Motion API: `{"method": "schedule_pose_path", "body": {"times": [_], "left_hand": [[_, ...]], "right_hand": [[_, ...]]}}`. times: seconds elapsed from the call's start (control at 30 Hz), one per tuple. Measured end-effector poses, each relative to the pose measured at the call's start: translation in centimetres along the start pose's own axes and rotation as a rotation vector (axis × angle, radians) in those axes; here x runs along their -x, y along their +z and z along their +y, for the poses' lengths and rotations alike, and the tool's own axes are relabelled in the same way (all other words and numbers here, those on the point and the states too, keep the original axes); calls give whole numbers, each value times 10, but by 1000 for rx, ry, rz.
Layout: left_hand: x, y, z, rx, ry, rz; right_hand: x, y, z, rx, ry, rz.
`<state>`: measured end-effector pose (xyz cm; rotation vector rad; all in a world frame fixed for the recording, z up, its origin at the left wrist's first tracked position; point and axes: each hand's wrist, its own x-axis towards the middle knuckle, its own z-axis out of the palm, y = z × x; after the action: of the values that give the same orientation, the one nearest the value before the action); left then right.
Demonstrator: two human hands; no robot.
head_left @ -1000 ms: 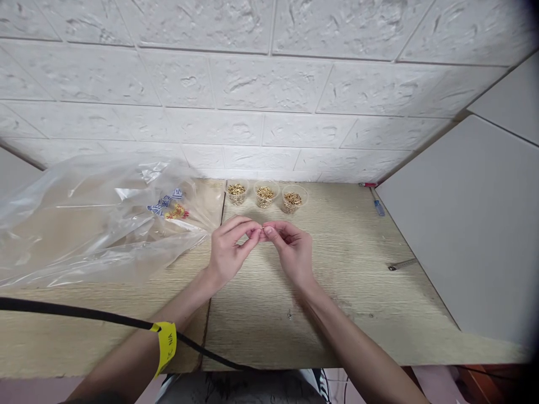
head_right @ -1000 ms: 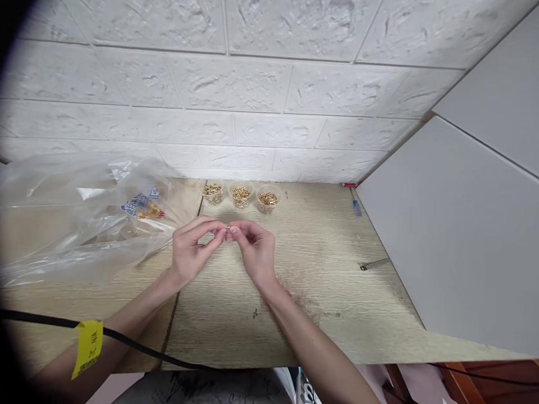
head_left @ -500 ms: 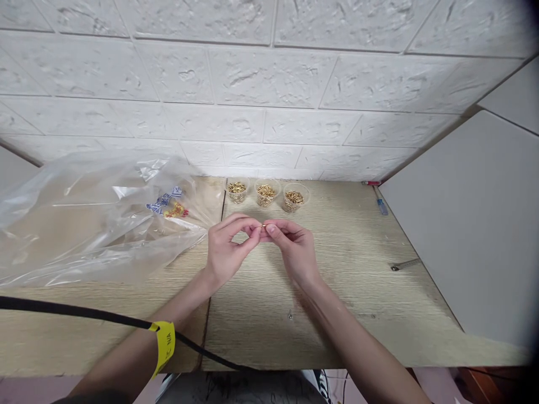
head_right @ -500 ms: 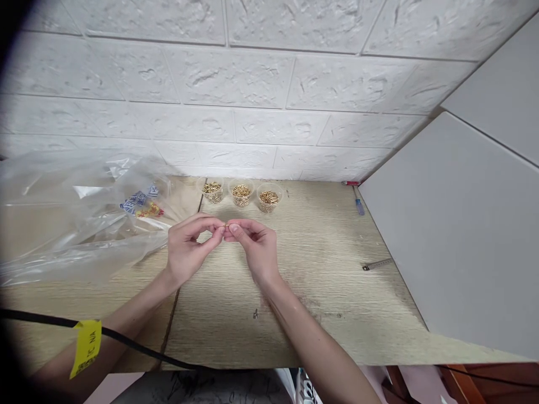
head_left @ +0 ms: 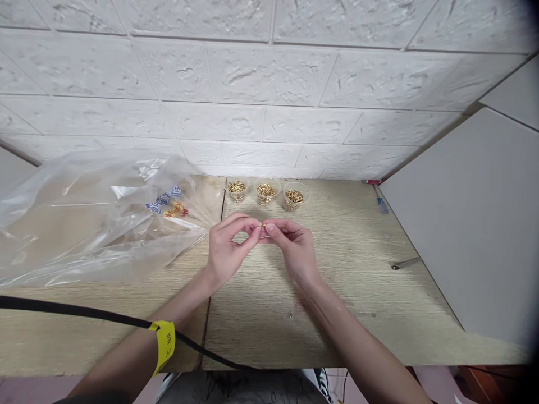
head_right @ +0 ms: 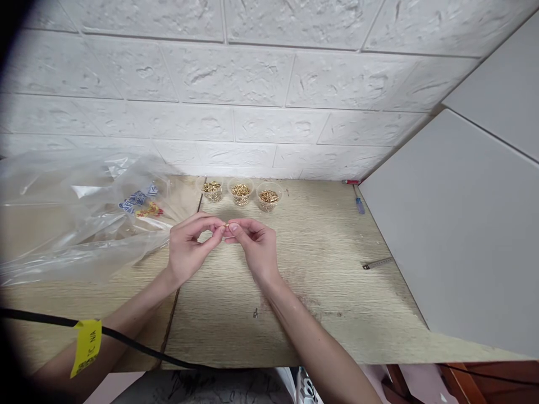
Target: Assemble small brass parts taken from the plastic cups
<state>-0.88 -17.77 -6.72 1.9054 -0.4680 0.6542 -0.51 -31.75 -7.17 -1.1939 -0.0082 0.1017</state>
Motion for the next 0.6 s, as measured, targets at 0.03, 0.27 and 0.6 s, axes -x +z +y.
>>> {"method": "schedule_pose_path", "body": {"times": [0.03, 0.27, 0.6], "left_hand": [[0, 0, 0, -12, 13, -6], [-1, -3, 1, -124, 128, -66], [0, -5, 2, -29, 38, -113]], "right_hand": [[0, 0, -1, 29, -13, -5], [4, -5, -2, 368, -232, -19], [6, -6, -7, 584, -443, -47]]}}
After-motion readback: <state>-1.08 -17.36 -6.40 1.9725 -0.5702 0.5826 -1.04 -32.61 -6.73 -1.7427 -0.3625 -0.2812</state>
